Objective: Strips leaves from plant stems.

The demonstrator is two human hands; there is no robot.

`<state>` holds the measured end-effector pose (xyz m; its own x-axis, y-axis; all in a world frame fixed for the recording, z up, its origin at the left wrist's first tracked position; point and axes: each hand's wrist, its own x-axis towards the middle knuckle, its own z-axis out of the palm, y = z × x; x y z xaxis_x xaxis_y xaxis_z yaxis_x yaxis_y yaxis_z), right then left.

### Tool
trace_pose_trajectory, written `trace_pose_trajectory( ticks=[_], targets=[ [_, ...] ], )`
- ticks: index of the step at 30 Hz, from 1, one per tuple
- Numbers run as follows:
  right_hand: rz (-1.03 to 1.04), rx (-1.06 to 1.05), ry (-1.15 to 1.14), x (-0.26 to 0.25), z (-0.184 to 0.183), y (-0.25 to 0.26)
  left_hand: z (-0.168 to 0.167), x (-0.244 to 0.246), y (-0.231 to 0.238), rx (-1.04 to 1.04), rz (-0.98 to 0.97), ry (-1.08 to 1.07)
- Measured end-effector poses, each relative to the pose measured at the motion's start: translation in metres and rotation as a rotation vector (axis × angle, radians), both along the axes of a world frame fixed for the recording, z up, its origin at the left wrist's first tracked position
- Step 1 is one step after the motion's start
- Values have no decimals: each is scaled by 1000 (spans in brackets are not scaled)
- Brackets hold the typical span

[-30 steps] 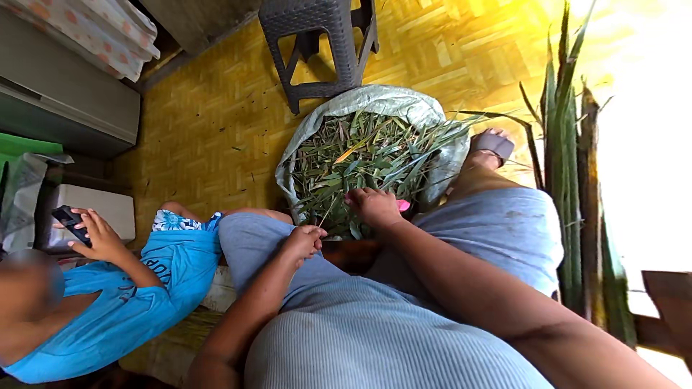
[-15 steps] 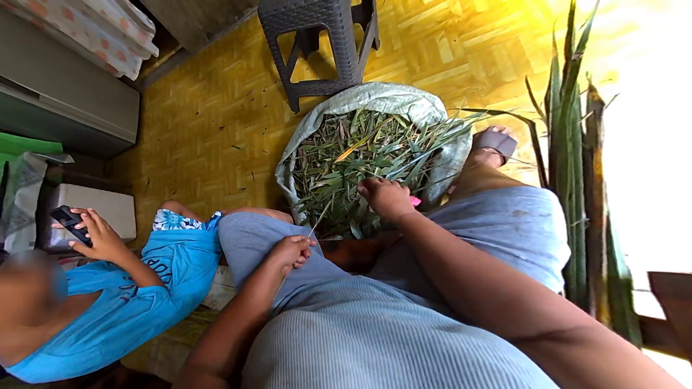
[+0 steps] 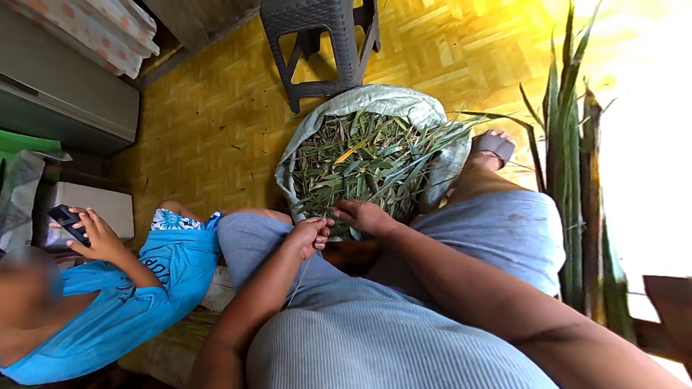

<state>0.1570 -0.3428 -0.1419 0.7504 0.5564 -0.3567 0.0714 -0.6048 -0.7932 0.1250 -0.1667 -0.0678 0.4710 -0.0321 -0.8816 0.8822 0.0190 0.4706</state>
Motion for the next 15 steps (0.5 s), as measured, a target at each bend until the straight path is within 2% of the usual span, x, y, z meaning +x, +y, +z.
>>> trace_pose_trajectory(
  ticks=[7, 11, 15],
  targets=[
    [-17, -118, -32, 2, -3, 1, 2, -4, 13, -13, -40, 18],
    [-122, -202, -33, 5, -10, -4, 6, -11, 20, -21, -76, 43],
    [-235, -304, 21, 7, 3, -4, 11, -17, 22, -28, -95, 34]
  ],
)
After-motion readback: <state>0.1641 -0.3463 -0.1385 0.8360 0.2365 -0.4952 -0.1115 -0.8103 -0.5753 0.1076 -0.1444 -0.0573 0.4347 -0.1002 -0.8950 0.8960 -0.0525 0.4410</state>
